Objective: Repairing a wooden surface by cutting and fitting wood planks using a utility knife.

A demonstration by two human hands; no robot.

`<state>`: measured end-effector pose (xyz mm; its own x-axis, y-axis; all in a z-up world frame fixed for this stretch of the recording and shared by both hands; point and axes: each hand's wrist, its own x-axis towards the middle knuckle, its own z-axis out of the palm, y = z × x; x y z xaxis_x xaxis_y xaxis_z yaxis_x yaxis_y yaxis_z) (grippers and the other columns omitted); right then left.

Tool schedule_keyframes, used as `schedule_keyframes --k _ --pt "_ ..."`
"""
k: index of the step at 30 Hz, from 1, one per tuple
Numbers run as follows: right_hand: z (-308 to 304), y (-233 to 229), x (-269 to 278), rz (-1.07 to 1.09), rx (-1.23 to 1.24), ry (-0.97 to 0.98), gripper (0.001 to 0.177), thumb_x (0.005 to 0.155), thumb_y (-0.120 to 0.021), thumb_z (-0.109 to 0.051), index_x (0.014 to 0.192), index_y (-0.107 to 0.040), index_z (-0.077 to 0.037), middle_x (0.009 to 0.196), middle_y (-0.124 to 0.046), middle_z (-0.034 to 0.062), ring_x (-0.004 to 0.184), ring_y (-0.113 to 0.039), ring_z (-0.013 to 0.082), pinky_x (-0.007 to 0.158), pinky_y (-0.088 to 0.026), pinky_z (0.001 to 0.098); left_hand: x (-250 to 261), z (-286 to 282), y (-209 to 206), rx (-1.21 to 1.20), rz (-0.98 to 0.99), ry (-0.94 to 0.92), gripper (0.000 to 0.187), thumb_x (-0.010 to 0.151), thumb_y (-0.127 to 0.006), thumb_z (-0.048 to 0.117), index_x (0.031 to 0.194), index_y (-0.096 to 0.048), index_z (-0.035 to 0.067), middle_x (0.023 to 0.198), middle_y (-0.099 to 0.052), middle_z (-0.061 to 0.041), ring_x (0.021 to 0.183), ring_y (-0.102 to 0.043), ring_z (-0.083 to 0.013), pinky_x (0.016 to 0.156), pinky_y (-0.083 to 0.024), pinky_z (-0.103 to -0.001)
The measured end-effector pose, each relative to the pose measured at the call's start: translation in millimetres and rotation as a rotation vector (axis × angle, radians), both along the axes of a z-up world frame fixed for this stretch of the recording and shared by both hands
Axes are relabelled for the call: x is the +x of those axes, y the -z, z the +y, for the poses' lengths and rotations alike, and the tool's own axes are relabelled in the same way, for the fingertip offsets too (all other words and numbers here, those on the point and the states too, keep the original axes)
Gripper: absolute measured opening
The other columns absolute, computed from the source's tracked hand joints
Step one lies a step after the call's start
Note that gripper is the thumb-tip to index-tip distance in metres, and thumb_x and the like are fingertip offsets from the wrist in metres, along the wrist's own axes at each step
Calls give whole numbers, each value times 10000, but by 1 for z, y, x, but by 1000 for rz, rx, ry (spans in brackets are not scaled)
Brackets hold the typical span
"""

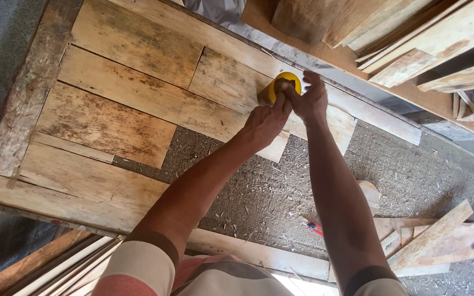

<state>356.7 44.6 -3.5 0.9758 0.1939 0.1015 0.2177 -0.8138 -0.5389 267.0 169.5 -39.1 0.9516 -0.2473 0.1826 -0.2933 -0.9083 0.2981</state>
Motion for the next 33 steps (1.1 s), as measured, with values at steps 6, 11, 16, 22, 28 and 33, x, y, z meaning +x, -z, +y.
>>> schedule_keyframes --k 6,11,16,22,28,33 --pt "-2 16 11 297 297 140 471 858 -854 -240 1206 -673 21 1148 -749 167 974 -758 241 778 -663 315 3 -1 -7 63 103 22 679 892 -641 50 1482 -347 -112 1465 -375 -386 594 -699 -206 503 -612 -291" --pt "-7 27 14 150 182 86 236 986 -736 -178 1157 -719 -16 1110 -768 135 904 -770 205 746 -650 299 5 -6 3 20 137 11 634 931 -644 42 1474 -358 -118 1507 -330 -413 590 -695 -183 501 -609 -276" --pt "-6 0 1 -65 21 80 118 1019 -668 -101 1094 -733 -38 1099 -718 129 866 -728 225 717 -619 356 -1 0 -23 -38 229 -2 704 859 -671 7 1467 -340 -116 1529 -274 -415 620 -696 -218 497 -605 -268" --pt "0 -20 -10 -77 -211 -74 159 898 -817 -193 1004 -809 -76 1038 -692 156 907 -682 266 728 -569 424 2 -8 4 -156 176 -1 726 871 -658 -37 1484 -280 -128 1547 -216 -447 594 -712 -234 480 -610 -269" --pt "-2 -8 2 -8 -223 -42 254 833 -892 -253 992 -797 -80 1066 -712 133 932 -713 248 788 -584 418 -3 3 -31 -72 214 -3 851 813 -714 28 1505 -247 -134 1538 -237 -434 637 -710 -254 529 -606 -307" --pt "5 -22 6 123 -154 -24 196 848 -869 -253 948 -806 -96 1003 -769 113 877 -749 230 772 -600 397 4 -7 2 -100 141 -5 865 791 -709 4 1511 -247 -121 1513 -253 -435 689 -723 -268 582 -625 -302"
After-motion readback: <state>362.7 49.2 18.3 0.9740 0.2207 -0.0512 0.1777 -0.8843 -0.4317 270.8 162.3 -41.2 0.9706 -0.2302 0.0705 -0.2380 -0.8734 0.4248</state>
